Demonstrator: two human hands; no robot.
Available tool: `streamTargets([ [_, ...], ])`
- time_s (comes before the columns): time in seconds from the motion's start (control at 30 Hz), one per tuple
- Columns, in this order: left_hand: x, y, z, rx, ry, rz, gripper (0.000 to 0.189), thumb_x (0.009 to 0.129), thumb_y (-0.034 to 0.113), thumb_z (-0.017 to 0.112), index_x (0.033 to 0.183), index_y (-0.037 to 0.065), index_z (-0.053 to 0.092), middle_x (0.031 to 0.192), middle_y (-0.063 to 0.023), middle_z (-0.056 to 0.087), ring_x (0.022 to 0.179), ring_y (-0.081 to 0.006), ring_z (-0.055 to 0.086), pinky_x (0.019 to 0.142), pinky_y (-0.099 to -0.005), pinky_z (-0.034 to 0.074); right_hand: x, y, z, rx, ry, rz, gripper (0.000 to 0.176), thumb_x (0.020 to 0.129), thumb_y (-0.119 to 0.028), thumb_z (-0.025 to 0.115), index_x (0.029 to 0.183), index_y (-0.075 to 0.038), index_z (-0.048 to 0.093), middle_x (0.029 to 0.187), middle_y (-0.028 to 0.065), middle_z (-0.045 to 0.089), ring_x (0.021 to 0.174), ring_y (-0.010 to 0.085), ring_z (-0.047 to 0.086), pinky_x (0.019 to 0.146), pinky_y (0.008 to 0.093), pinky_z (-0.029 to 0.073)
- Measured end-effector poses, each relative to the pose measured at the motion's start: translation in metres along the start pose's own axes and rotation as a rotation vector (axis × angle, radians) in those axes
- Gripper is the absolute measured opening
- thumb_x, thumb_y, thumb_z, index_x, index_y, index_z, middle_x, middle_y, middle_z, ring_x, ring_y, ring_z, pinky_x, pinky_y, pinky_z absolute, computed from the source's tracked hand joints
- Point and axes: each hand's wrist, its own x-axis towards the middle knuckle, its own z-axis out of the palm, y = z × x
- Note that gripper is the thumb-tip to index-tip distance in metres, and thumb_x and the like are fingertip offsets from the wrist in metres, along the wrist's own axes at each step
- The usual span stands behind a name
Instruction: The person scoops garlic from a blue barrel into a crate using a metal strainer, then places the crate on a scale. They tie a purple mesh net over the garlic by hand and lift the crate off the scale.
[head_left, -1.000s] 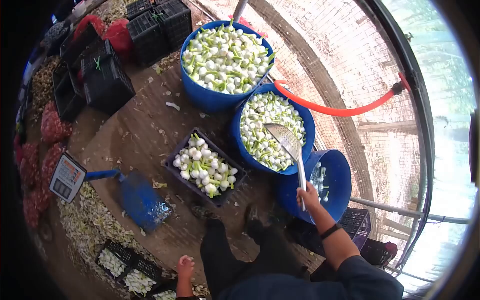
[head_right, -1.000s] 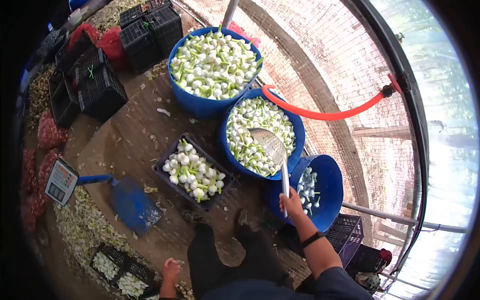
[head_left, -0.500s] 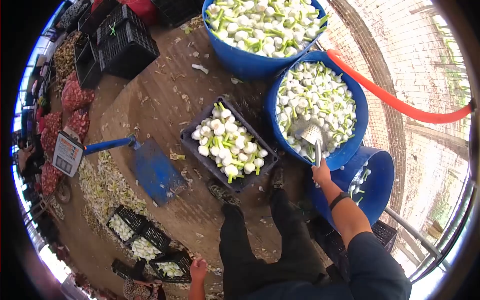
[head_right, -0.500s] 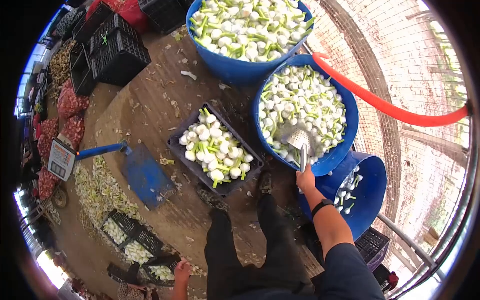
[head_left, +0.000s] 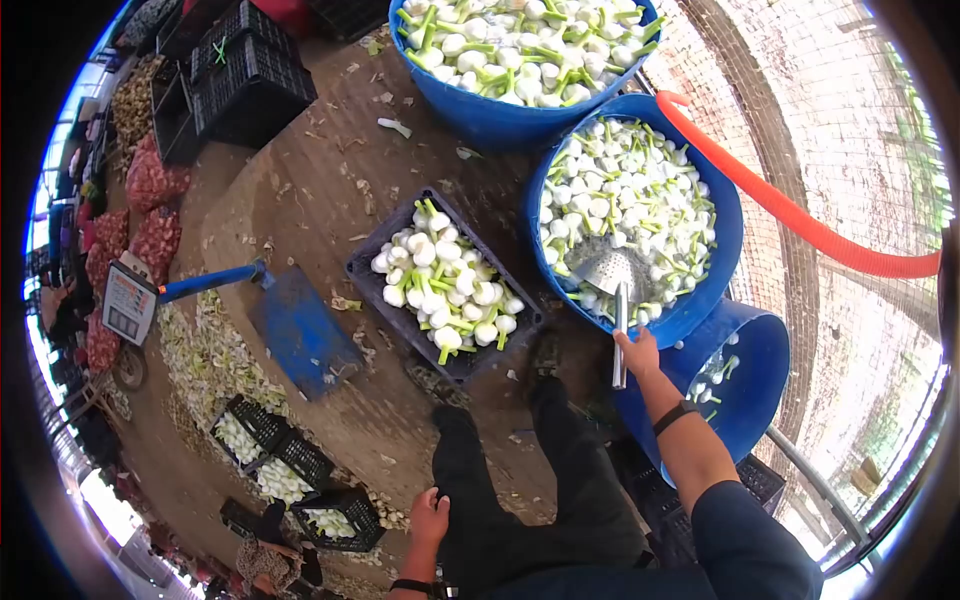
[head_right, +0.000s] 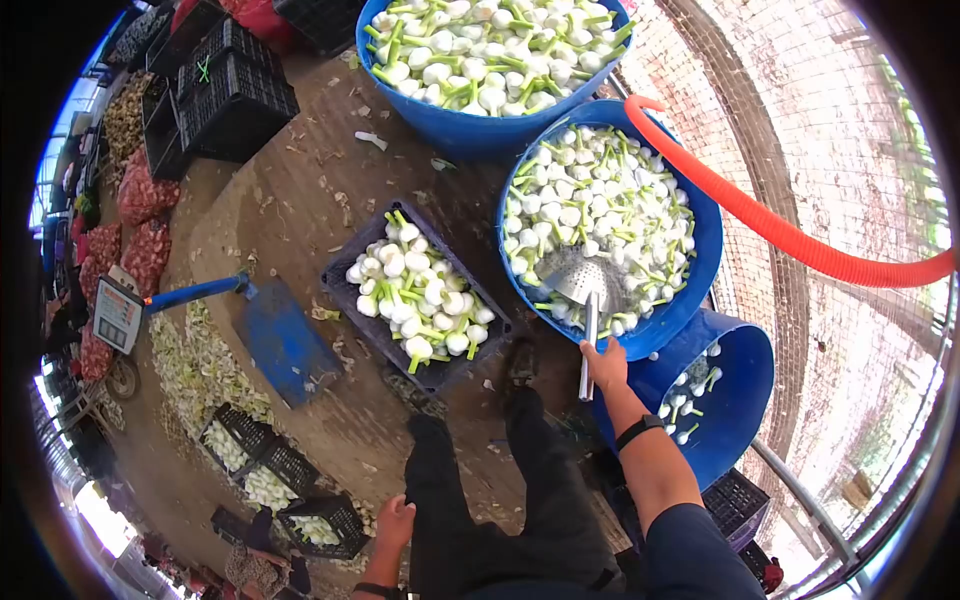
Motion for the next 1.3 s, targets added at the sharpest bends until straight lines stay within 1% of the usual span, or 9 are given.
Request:
streamTargets([
  [0.07,0.005,0.001,0.004,0.089,0.044,0.075,0.039,0.081,0.022,0.070,0.112,-0.001,0.062,0.108,-0.0183,0.063,0.098,-0.0337,0.063,0.088,-0.0430,0.050,0.003,-0.001,0.002,-0.116,0.150,-0.105,0.087,0.077,-0.053,0.069,0.133,0.009,0.045,0.129,0.0313,0.048,0.121,0.0430,0.049,0.102,0.0445,0.041],
  [0.17,0.013,0.007,0.009,0.200,0.084,0.159,0.043,0.079,0.024,0.071,0.113,0.000,0.062,0.112,-0.0194,0.061,0.106,-0.0369,0.058,0.094,-0.0463,0.046,-0.019,-0.047,-0.006,-0.072,0.399,-0.492,0.062,0.077,-0.026,0.075,0.124,0.006,0.050,0.121,0.0265,0.052,0.113,0.0426,0.051,0.099,0.0454,0.042],
  [0.23,0.020,0.010,0.011,0.227,0.070,0.206,0.045,0.078,0.025,0.072,0.113,0.000,0.061,0.113,-0.0187,0.060,0.109,-0.0373,0.056,0.095,-0.0466,0.044,-0.040,-0.091,0.002,0.011,0.300,-0.595,0.054,0.077,-0.016,0.074,0.122,0.004,0.051,0.120,0.0238,0.054,0.112,0.0413,0.052,0.099,0.0437,0.042],
  [0.33,0.039,0.016,0.014,0.263,0.040,0.280,0.047,0.077,0.028,0.073,0.114,0.000,0.061,0.116,-0.0175,0.059,0.112,-0.0370,0.054,0.096,-0.0466,0.044,-0.049,-0.147,0.056,0.173,0.049,-0.671,0.049,0.077,-0.017,0.074,0.120,-0.001,0.055,0.109,0.0195,0.059,0.103,0.0357,0.059,0.091,0.0404,0.047],
  [0.43,0.060,0.018,0.007,0.283,0.026,0.285,0.045,0.077,0.028,0.073,0.110,0.000,0.062,0.115,-0.0182,0.059,0.109,-0.0374,0.055,0.095,-0.0469,0.045,-0.036,-0.198,0.121,0.018,-0.108,-0.609,0.056,0.076,-0.019,0.076,0.124,-0.001,0.054,0.116,0.0173,0.057,0.106,0.0345,0.058,0.090,0.0397,0.048],
  [0.63,0.078,-0.010,-0.004,0.251,0.035,0.180,0.039,0.076,0.024,0.070,0.105,-0.001,0.064,0.113,-0.0191,0.061,0.107,-0.0379,0.057,0.092,-0.0475,0.047,0.007,-0.254,0.242,-0.119,-0.027,-0.783,0.059,0.075,-0.022,0.074,0.127,-0.007,0.051,0.120,0.0209,0.055,0.106,0.0391,0.058,0.091,0.0453,0.047],
  [0.83,0.088,-0.011,-0.022,0.143,0.072,0.162,0.035,0.075,0.022,0.070,0.102,0.000,0.064,0.109,-0.0186,0.062,0.105,-0.0381,0.058,0.090,-0.0467,0.047,-0.003,-0.285,0.211,0.110,0.140,-0.570,0.057,0.074,-0.016,0.071,0.126,-0.006,0.050,0.113,0.0202,0.059,0.105,0.0382,0.059,0.091,0.0427,0.048],
  [1.1,0.098,-0.022,-0.032,0.124,0.012,0.120,0.035,0.075,0.024,0.069,0.102,0.001,0.064,0.109,-0.0147,0.061,0.107,-0.0351,0.056,0.090,-0.0470,0.047,-0.019,-0.400,0.236,-0.224,-0.110,-1.219,0.067,0.074,-0.014,0.075,0.135,-0.009,0.047,0.127,0.0192,0.052,0.118,0.0368,0.051,0.099,0.0412,0.044],
  [1.3,0.100,-0.025,-0.037,0.089,0.037,0.098,0.034,0.076,0.023,0.069,0.101,0.001,0.065,0.110,-0.0148,0.061,0.106,-0.0347,0.057,0.090,-0.0466,0.047,-0.021,-0.369,0.261,-0.376,0.067,-1.018,0.060,0.075,-0.026,0.077,0.125,-0.003,0.054,0.119,0.0202,0.055,0.112,0.0381,0.054,0.093,0.0446,0.047],
])
